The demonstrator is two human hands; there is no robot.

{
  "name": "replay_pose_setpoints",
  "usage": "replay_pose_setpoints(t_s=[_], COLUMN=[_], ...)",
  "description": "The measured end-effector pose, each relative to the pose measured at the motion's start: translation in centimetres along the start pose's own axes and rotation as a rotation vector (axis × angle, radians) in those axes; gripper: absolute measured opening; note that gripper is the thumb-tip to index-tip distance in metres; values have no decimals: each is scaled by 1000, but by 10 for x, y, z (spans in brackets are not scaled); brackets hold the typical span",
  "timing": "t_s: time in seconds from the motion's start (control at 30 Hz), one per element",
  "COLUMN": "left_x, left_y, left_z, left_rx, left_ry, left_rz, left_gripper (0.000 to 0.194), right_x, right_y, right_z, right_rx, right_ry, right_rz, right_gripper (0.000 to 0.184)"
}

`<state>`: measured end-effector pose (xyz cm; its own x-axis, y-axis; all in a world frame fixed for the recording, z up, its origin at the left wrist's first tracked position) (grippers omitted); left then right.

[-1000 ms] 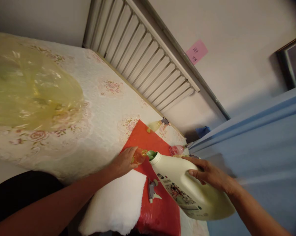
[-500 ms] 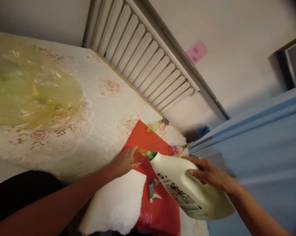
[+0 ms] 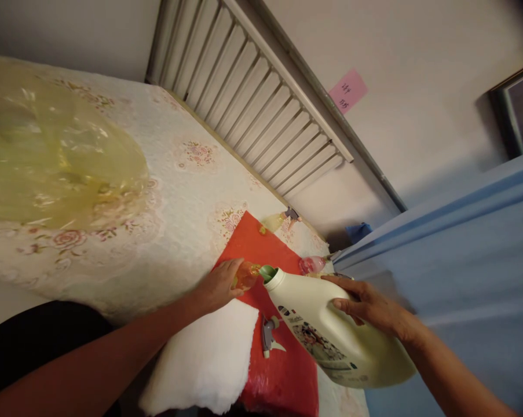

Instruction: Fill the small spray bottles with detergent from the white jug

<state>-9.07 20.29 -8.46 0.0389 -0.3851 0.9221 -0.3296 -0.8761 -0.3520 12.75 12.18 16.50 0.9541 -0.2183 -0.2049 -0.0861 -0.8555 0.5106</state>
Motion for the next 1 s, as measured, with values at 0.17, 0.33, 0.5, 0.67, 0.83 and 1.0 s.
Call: replay_pose_setpoints(t_s=[0.17,0.33,0.5,0.67,0.83,1.0], left_x=[-1,-3,-2,-1,-7,-9], left_y=[0,1,0,1,1,1], left_z=[1,2,2,1,3,3], left_rx=[-13,-17,-34,-30,-22,-27], left_ry=[-65,-82,-92,-98,-78,-65], left_rz=[-22,-5,-16,-26,-9,-14], left_gripper=[38,37,40,42,45,44], right_x=[-3,-3,-3,-3,-2,-3], right_y=[0,0,0,0,0,0], right_z=[0,0,-1,-1,-2,-2], right_rx=[-10,-8,1,-2,-2,1], right_ry=[-4,2,9,3,10,8], right_rz=[-4,-6,0,-7,-8,-2], right_gripper=[70,71,68,66,63,64])
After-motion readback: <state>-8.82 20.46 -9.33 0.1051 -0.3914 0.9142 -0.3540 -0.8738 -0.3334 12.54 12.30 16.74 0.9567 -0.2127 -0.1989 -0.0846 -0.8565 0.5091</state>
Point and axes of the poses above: each hand's wrist, its own y-axis away from the middle knuckle, its own z-axis out of the palm, x = y × z, the point moved 4 cm from there along -y, towards the middle knuckle, and after that the axes turned 5 degrees about y, right-handed, at the moved point
